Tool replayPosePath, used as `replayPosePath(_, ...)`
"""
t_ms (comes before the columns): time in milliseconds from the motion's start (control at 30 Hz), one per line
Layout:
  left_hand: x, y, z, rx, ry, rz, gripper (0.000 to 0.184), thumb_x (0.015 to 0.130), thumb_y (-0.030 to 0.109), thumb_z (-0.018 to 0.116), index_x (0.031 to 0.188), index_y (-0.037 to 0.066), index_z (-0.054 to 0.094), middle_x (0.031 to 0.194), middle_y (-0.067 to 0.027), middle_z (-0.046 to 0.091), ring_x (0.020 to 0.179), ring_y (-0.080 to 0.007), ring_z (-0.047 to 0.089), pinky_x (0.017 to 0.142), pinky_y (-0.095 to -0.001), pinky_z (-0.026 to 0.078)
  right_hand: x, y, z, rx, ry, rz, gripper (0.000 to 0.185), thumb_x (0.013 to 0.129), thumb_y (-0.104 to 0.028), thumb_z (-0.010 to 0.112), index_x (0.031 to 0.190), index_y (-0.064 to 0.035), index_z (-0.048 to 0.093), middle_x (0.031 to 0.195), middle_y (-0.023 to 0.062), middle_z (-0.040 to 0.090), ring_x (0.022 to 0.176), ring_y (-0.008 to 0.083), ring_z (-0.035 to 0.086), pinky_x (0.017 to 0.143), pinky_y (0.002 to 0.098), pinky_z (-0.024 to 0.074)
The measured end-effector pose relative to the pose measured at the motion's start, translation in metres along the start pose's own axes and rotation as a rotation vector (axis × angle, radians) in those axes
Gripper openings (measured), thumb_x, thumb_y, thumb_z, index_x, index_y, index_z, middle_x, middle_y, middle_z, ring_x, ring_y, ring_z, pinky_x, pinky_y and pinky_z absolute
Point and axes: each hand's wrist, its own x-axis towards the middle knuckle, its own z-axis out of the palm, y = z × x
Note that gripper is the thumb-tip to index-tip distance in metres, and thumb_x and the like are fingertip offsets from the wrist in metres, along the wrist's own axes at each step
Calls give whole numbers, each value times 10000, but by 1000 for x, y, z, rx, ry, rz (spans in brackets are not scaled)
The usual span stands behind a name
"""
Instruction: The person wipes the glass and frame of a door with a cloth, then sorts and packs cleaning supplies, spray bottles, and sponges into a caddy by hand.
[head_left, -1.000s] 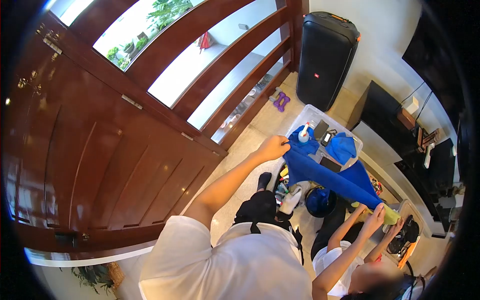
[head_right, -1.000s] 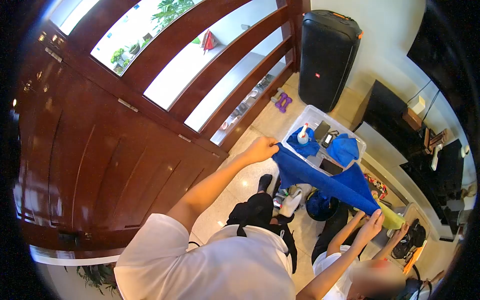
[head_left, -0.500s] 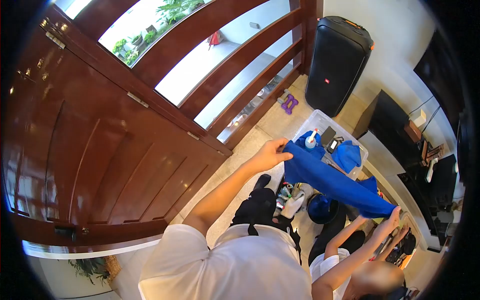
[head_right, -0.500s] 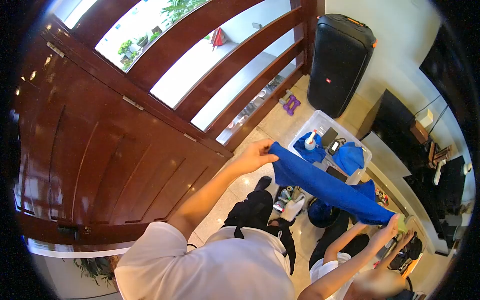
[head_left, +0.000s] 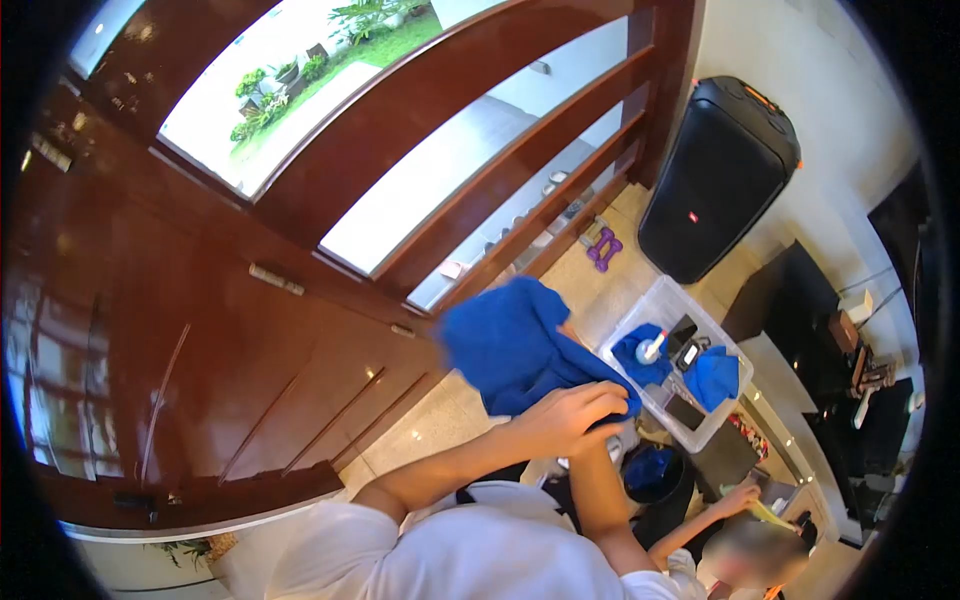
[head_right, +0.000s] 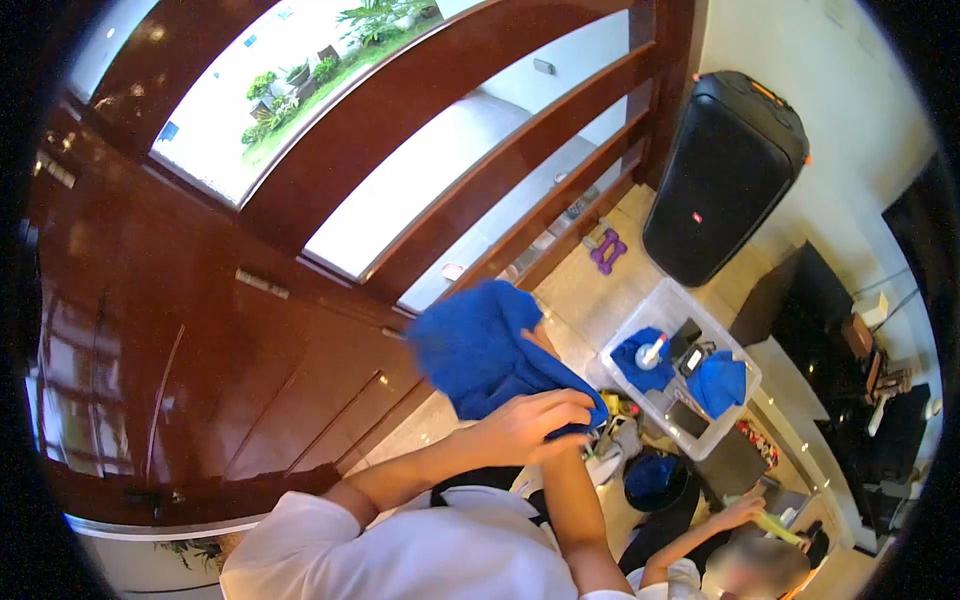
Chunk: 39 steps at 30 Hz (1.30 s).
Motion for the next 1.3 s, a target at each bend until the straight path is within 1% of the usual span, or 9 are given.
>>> replayPosePath(467, -189, -97, -162, 68, 499, -1029, 278, 805, 29, 569, 1083, 31, 571, 1024, -119, 623, 951, -246, 597, 821, -325, 461, 411, -88, 286, -512, 381, -1486, 343, 882, -157, 488, 1179, 10, 453, 1060, 166, 557, 964, 312, 537, 884, 346, 395)
replayPosePath(500, -198, -101, -160, 67, 502, -1032, 278, 805, 29, 569, 1083, 31, 571, 1024, -119, 623, 951, -246, 597, 821, -325, 461, 373, -73, 292, -479, 128, -1111, 397, 872, -85, 432, 1208, 112, 355, 1276, 324, 353, 1252, 422, 266, 1080, 403, 101)
replayPosePath(533, -208, -111, -158, -68, 623, -1041, 281, 823, 107, 573, 1098, 50, 562, 1032, -104, 618, 966, -246, 587, 831, -344, 452, 338, -40, 303, -476, -12, -1145, 477, 840, -24, 404, 1252, 158, 247, 1353, 294, 262, 1275, 394, 240, 1083, 395, 89)
replayPosePath(567, -216, -117, -154, -209, 740, -1056, 296, 841, 185, 577, 1112, 69, 553, 1040, -89, 614, 981, -247, 576, 840, -362, 443, 309, 6, 307, -605, -6, -1239, 459, 842, -6, 413, 1276, 90, 298, 1236, 253, 434, 1163, 343, 413, 1000, 386, 279)
replayPosePath(667, -227, -140, -155, -1026, 1163, -848, 424, 851, 395, 535, 1170, 118, 506, 1203, -79, 514, 1101, -253, 489, 882, -413, 401, 206, 111, 311, -72, -621, -999, 631, 714, 86, 427, 1321, 63, 254, 1350, 231, 325, 1272, 354, 291, 1062, 384, 201)
replayPosePath(733, -210, -135, -158, -1091, 1186, -761, 521, 839, 460, 510, 1239, 137, 429, 1277, -74, 430, 1150, -250, 434, 911, -424, 371, 173, 128, 285, -627, -879, -1416, 524, 690, 106, 480, 1209, 57, 427, 1272, 209, 430, 1181, 359, 417, 1003, 401, 313)
replayPosePath(933, -196, -134, -121, -959, 850, -699, 791, 823, 382, 557, 1404, 114, 92, 1426, -80, 220, 1278, -257, 277, 1028, -437, 225, 73, 107, 140, -690, -487, -84, 233, 876, -116, 500, 1063, 15, 544, 1004, 71, 585, 947, 125, 519, 831, 291, 427)
replayPosePath(1100, -167, -125, -21, -1368, 329, -940, 600, 839, 322, 556, 1308, 17, 338, 1288, -101, 436, 1181, -225, 422, 1006, -365, 305, -22, 8, 41, -120, -65, 9, 264, 869, -158, 548, 1061, -21, 430, 1020, 96, 556, 937, 164, 548, 839, 289, 446)
replayPosePath(1300, -96, -43, 133, -711, -72, -871, 428, 812, 212, 612, 1153, -17, 492, 983, -68, 603, 855, -171, 582, 779, -276, 465, -165, -9, -123, -423, 314, 24, 609, 778, -345, 656, 1212, 25, 443, 1108, 122, 538, 969, 175, 522, 856, 281, 411)
